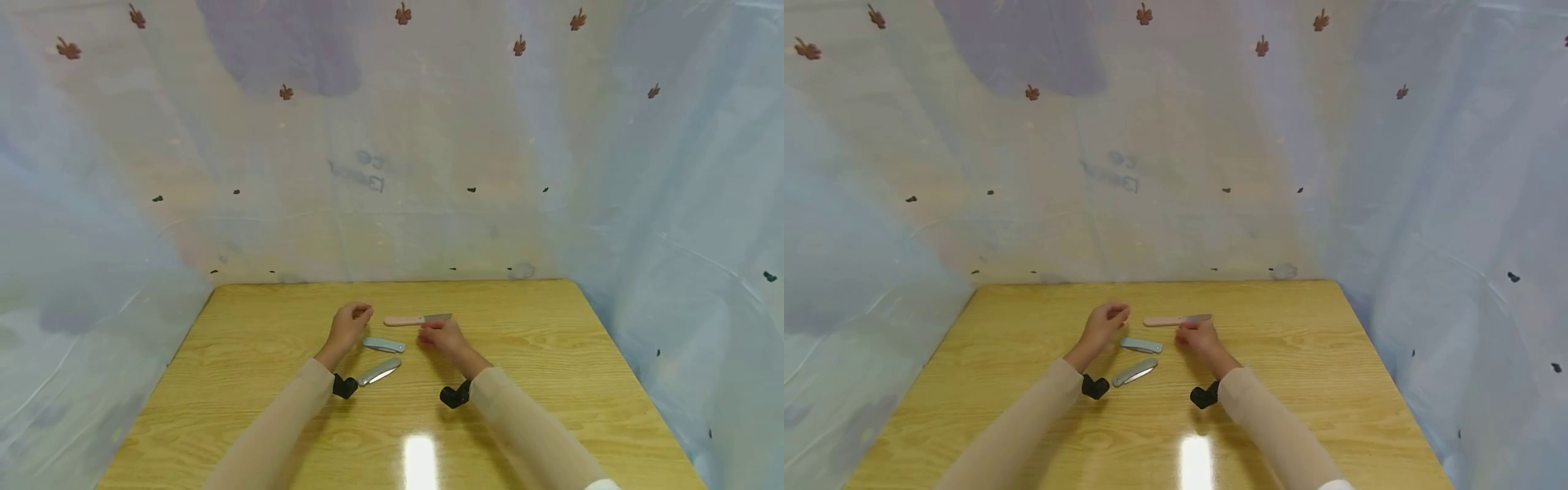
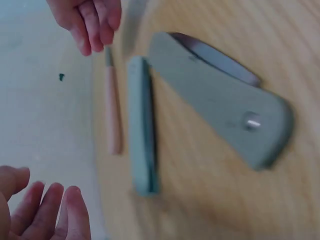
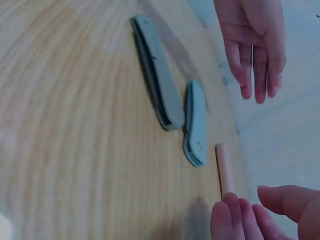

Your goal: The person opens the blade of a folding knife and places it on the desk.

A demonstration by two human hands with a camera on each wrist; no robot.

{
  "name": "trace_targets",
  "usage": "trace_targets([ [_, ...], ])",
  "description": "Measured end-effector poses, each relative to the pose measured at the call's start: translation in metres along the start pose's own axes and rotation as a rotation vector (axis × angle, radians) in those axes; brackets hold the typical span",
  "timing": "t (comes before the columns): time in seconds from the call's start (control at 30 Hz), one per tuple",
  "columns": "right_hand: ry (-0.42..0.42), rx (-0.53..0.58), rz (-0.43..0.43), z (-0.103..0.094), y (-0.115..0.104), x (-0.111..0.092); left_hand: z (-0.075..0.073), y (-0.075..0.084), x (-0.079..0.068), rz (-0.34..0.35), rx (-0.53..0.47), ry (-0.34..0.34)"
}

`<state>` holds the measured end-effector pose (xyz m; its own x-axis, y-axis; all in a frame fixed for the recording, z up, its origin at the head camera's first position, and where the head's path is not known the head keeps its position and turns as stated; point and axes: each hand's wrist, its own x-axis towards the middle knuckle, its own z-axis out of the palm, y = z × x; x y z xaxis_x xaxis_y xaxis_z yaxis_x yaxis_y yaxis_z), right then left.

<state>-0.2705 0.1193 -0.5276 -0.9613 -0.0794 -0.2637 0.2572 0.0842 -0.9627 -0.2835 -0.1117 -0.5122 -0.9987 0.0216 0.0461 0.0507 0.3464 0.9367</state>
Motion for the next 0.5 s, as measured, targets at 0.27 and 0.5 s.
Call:
trace_targets([
  [0.27,-0.083,0.034,0.086,0.009,0.013,-0.008,0.004,-0.026,-0.009,0.002,0.116,-0.141],
  [0.5,-0.094,0.062,0.067,0.017,0.017,-0.006,0.009,-0.036,-0.011,0.056,0.205,-0.17],
])
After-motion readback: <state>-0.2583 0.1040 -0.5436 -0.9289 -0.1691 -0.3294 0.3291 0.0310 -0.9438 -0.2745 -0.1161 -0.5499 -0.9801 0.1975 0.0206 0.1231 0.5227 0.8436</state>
